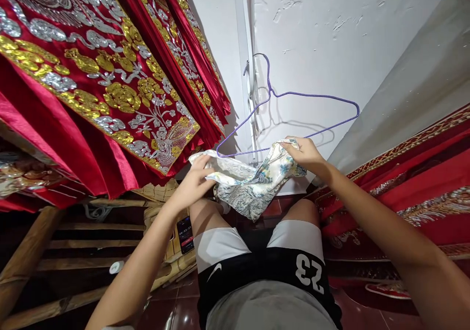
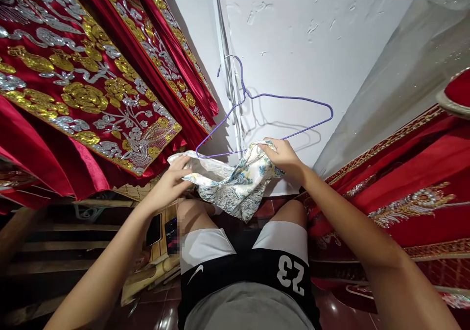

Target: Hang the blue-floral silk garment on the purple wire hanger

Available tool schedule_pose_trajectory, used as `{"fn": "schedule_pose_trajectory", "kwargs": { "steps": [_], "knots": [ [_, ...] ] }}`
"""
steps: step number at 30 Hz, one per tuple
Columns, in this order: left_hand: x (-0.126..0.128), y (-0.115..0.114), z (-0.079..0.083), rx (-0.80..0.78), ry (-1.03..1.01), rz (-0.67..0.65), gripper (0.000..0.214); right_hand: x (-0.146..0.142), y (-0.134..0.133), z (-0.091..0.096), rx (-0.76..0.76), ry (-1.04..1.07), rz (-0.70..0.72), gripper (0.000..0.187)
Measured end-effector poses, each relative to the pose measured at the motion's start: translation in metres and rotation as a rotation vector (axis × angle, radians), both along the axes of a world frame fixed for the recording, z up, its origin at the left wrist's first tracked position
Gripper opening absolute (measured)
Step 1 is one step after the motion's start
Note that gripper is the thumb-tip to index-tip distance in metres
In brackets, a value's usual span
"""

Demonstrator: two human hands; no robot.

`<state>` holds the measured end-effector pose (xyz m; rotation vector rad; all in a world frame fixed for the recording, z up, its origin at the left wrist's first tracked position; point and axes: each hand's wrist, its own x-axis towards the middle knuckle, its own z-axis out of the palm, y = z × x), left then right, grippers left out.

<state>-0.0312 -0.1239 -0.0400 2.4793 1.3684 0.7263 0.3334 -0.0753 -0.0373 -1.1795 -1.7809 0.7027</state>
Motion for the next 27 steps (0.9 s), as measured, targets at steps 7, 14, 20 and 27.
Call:
{"fn": "schedule_pose_trajectory", "kwargs": {
  "steps": [7, 14, 20, 27],
  "knots": [
    [0.022, 0.055, 0.049, -0.091, -0.475, 0.004, 0.031, -0.012, -0.011, 0.002, -0.111, 0.039, 0.041, 0.037],
    [0.06, 0.063, 0.071, 0.125, -0.326, -0.043, 0.038, -0.024, -0.024, -0.001, -0.106, 0.01, 0.161, 0.032],
    [0.058, 0.06, 0.071, 0.404, -0.181, 0.072, 0.043, 0.001, -0.043, 0.001, 0.084, 0.147, 0.025, 0.085],
    [0.05, 0.071, 0.08, 0.467, -0.257, 0.156, 0.031, 0.064, 0.007, 0.036, 0.059, 0.238, -0.172, 0.04]
  ]
}}
